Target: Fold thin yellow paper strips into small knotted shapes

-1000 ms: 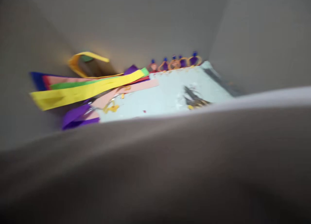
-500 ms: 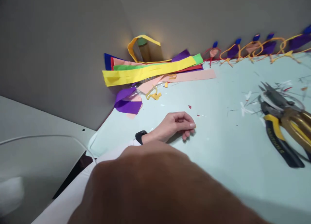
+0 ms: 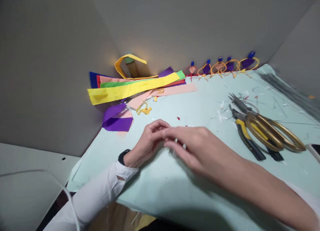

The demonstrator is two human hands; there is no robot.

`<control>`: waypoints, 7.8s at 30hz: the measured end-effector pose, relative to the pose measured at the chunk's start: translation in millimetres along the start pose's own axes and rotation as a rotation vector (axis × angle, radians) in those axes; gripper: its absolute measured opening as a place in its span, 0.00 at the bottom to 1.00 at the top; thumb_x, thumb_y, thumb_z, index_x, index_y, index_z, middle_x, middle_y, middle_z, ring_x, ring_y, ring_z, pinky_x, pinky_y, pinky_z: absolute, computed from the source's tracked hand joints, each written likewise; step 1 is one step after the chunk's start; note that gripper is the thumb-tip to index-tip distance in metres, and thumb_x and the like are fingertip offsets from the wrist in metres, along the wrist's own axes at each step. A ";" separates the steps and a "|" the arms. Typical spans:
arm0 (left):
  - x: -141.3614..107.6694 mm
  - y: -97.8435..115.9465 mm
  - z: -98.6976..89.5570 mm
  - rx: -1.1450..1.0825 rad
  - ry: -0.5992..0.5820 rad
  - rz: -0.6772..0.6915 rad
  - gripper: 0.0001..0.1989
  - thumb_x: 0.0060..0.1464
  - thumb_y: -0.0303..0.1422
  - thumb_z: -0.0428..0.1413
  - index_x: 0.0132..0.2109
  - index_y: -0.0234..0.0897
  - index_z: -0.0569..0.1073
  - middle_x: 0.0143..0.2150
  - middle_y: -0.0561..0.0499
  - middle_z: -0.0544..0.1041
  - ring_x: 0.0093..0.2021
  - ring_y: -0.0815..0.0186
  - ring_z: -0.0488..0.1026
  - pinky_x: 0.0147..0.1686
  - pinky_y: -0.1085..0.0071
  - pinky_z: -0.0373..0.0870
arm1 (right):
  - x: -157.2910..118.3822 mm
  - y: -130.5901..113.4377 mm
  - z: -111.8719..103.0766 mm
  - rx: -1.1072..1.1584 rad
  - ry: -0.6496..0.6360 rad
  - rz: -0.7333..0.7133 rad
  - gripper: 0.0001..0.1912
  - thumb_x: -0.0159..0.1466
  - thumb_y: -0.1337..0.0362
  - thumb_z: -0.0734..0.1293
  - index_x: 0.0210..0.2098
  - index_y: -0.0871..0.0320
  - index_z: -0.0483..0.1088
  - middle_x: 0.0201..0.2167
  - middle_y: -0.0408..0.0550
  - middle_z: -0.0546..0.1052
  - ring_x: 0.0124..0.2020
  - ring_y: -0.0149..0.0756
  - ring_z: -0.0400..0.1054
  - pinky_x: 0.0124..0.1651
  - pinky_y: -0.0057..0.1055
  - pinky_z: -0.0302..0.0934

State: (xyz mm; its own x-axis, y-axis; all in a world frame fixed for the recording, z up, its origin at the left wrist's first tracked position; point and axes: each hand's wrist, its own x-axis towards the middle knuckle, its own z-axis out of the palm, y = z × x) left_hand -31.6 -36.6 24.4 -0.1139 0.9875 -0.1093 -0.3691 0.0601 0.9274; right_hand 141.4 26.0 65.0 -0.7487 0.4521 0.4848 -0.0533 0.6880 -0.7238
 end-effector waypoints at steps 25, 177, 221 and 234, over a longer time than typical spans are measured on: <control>-4.8 6.4 -13.8 0.433 0.149 0.373 0.09 0.53 0.29 0.63 0.40 0.38 0.70 0.31 0.55 0.75 0.24 0.72 0.73 0.26 0.76 0.72 | 9.5 35.8 43.2 0.228 0.183 0.329 0.05 0.64 0.64 0.67 0.38 0.58 0.74 0.36 0.45 0.77 0.38 0.33 0.70 0.45 0.31 0.63; -7.8 8.3 -19.8 0.637 0.079 0.320 0.04 0.50 0.26 0.64 0.33 0.40 0.79 0.29 0.56 0.78 0.29 0.72 0.71 0.30 0.77 0.69 | 3.0 37.9 32.1 0.322 0.083 0.318 0.03 0.62 0.70 0.65 0.31 0.59 0.69 0.30 0.41 0.73 0.31 0.29 0.65 0.36 0.27 0.59; 1.2 -5.9 -11.1 0.153 0.247 0.002 0.06 0.46 0.30 0.66 0.33 0.34 0.80 0.31 0.50 0.81 0.25 0.69 0.76 0.32 0.71 0.75 | -3.2 50.8 45.7 -0.058 0.200 0.159 0.03 0.64 0.65 0.68 0.36 0.58 0.71 0.33 0.46 0.75 0.32 0.31 0.67 0.37 0.30 0.62; 0.0 -11.4 -4.8 0.220 0.318 0.108 0.06 0.47 0.31 0.65 0.34 0.33 0.80 0.29 0.50 0.81 0.27 0.66 0.78 0.33 0.70 0.75 | -0.4 49.1 49.2 0.390 0.225 0.463 0.03 0.60 0.66 0.69 0.34 0.59 0.73 0.31 0.44 0.76 0.34 0.32 0.71 0.39 0.30 0.64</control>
State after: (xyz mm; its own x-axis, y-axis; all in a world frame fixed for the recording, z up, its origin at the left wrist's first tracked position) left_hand -31.7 -38.0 12.1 -0.4339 0.8974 -0.0804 -0.1368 0.0226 0.9903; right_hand 106.6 31.7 5.2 -0.5971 0.7898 0.1403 -0.0264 0.1554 -0.9875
